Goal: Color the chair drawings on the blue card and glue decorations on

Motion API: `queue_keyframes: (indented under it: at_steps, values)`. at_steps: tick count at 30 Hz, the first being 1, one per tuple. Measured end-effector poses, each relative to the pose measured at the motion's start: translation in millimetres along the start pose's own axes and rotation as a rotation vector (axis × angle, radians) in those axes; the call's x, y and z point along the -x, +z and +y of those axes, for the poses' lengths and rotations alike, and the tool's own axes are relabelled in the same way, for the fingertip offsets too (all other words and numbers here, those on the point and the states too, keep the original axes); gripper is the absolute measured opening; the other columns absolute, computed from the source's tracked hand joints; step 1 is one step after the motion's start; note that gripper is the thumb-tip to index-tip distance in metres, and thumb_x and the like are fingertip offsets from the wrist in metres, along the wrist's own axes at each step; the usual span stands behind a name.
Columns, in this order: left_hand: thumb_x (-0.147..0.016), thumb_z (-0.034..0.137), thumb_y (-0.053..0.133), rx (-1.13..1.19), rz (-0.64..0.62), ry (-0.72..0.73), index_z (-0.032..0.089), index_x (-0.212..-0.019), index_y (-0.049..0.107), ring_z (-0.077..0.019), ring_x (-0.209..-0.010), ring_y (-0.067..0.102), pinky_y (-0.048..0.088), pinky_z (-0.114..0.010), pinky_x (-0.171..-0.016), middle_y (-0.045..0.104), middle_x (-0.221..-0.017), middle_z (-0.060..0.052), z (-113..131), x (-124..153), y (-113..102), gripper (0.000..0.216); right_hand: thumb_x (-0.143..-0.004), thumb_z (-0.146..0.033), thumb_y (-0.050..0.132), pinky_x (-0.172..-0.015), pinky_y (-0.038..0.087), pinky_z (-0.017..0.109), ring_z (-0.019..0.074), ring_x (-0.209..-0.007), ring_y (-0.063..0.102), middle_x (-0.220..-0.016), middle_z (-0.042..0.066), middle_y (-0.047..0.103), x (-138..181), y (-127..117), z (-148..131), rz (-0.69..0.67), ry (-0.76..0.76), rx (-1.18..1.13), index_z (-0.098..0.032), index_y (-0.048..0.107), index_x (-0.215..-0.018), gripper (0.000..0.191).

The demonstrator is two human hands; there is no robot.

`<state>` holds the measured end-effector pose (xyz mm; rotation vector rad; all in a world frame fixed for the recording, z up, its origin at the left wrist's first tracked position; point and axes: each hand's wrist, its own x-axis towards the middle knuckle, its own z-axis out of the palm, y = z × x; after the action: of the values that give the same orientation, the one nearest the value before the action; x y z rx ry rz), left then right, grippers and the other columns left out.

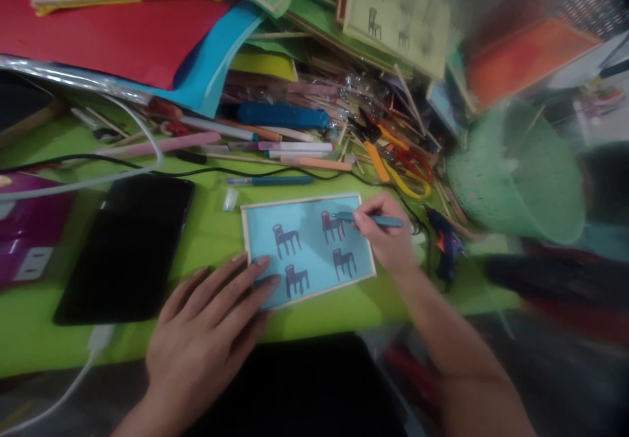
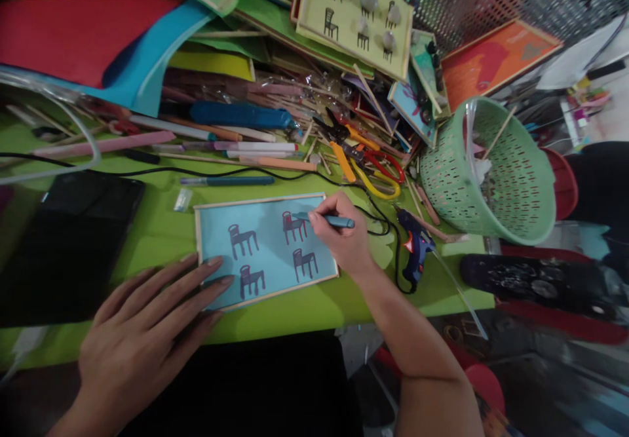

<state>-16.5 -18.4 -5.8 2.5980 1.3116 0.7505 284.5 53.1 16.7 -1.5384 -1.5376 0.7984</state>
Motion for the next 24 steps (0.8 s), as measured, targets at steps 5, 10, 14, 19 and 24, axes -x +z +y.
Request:
queue_keyframes:
  at_steps: [5, 10, 14, 19, 24]
  values:
    - [-0.092, 0.019, 0.070, 0.004, 0.005, -0.001, 0.026, -0.130, 0.068, -0.0324, -0.126, 0.067, 0.049, -0.051, -0.097, 0.071, -0.139, -0.004, 1.6, -1.9, -0.5, 0.039, -0.088, -0.028, 0.070, -0.059, 0.044, 0.029, 0.0134, -0.062, 0.056, -0.068, -0.004, 0.061, 0.9, -0.9, 1.7, 0.000, 0.005, -0.010, -0.024, 0.060, -0.079, 0.014]
    - [-0.092, 0.020, 0.069, 0.002, -0.014, -0.009, 0.028, -0.131, 0.067, -0.0321, -0.127, 0.066, 0.049, -0.051, -0.098, 0.070, -0.140, -0.003, 0.7, -0.7, 0.0, 0.040, -0.090, -0.029, 0.069, -0.060, 0.045, 0.029, 0.0132, -0.063, 0.058, -0.070, -0.004, 0.062, 0.6, -0.8, 2.4, 0.003, 0.002, -0.030, -0.024, 0.061, -0.081, 0.013]
    - [-0.092, 0.020, 0.069, 0.002, -0.007, 0.000, 0.026, -0.131, 0.067, -0.0328, -0.126, 0.067, 0.049, -0.052, -0.098, 0.070, -0.140, -0.004, 0.1, -0.5, -0.1, 0.040, -0.089, -0.029, 0.070, -0.059, 0.044, 0.029, 0.0133, -0.063, 0.058, -0.069, -0.004, 0.062, 1.2, -1.2, 4.2, -0.019, 0.012, -0.049, -0.024, 0.061, -0.079, 0.014]
    - [-0.092, 0.019, 0.070, 0.000, -0.007, -0.006, 0.027, -0.132, 0.066, -0.0322, -0.126, 0.067, 0.050, -0.051, -0.098, 0.070, -0.140, -0.004, 0.5, -0.7, -0.3, 0.041, -0.090, -0.029, 0.069, -0.061, 0.047, 0.029, 0.0131, -0.063, 0.060, -0.070, -0.004, 0.064, 1.2, -0.8, 3.7, -0.010, 0.021, -0.072, -0.024, 0.061, -0.082, 0.012]
    - [-0.092, 0.020, 0.070, 0.005, -0.001, -0.002, 0.025, -0.130, 0.068, -0.0330, -0.125, 0.067, 0.049, -0.051, -0.097, 0.071, -0.139, -0.005, 0.4, -0.6, -0.5, 0.038, -0.088, -0.027, 0.070, -0.059, 0.043, 0.028, 0.0123, -0.062, 0.057, -0.068, -0.004, 0.062, 0.3, -1.2, 1.3, -0.018, 0.014, -0.054, -0.023, 0.060, -0.078, 0.015]
